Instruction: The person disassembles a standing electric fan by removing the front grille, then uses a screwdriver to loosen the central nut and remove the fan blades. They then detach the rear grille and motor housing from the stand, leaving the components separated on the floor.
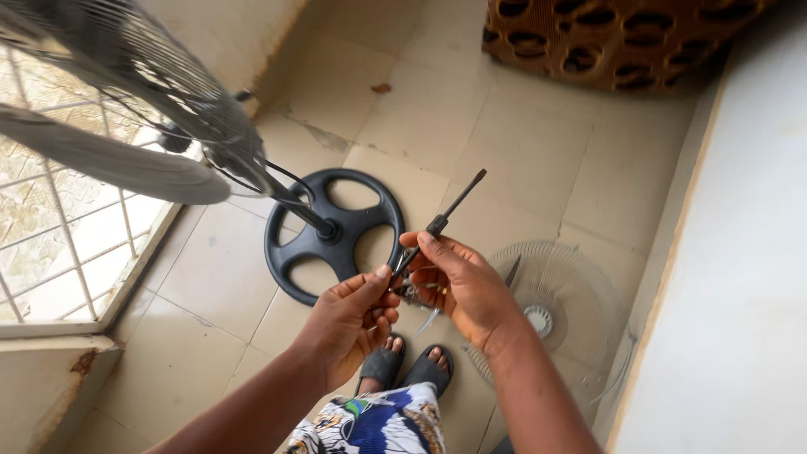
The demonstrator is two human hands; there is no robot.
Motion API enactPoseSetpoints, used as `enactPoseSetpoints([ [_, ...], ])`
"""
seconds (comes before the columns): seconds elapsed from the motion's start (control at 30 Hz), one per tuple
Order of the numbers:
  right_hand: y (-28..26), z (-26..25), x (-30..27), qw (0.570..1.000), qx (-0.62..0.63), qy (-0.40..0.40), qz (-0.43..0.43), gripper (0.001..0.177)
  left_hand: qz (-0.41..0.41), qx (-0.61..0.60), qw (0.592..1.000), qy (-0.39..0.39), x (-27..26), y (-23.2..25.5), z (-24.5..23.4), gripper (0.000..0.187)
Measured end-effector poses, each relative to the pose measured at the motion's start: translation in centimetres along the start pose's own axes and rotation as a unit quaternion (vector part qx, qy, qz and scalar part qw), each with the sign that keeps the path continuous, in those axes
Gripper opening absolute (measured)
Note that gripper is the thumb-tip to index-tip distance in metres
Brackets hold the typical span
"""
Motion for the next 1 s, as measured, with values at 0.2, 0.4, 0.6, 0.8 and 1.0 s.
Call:
enactPoseSetpoints([
  [0.2,-8.6,9.7,-5.3,0.990,0.048,-0.061,-0.121,0.043,0.090,-0.024,0.992,-0.088,-8.7,4.1,1.8,0.019],
  [0.4,-14.1,17.5,-8.5,0.964,-0.013,-0.167,-0.208,0.047,0.210,-0.048,0.967,-0.136,-16.0,7.6,2.1,0.019],
  [0.6,-15.3,22.1,-10.2,0.912,-0.153,-0.284,-0.252,0.047,0.268,-0.024,0.954,-0.129,-21.9,7.9,-0.1,0.021],
  [0.8,-15.4,26.2,-9.2,0.877,-0.292,-0.296,-0.242,0.042,0.322,-0.098,0.941,-0.011,-22.8,9.4,-4.6,0.022],
  [1.0,-15.0,30.5,-6.1,0.817,-0.500,-0.195,-0.209,0.046,0.345,-0.210,0.914,0.016,-20.7,15.5,-12.2,0.029],
])
Point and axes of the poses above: each hand's wrist, its own x-axis towards the middle knuckle, its own z-axis out of the palm, y = z × x, the point moved 1 cm from there along x, towards the middle knuckle, and after that the axes turned 11 degrees about -z, right-handed, at the moved point
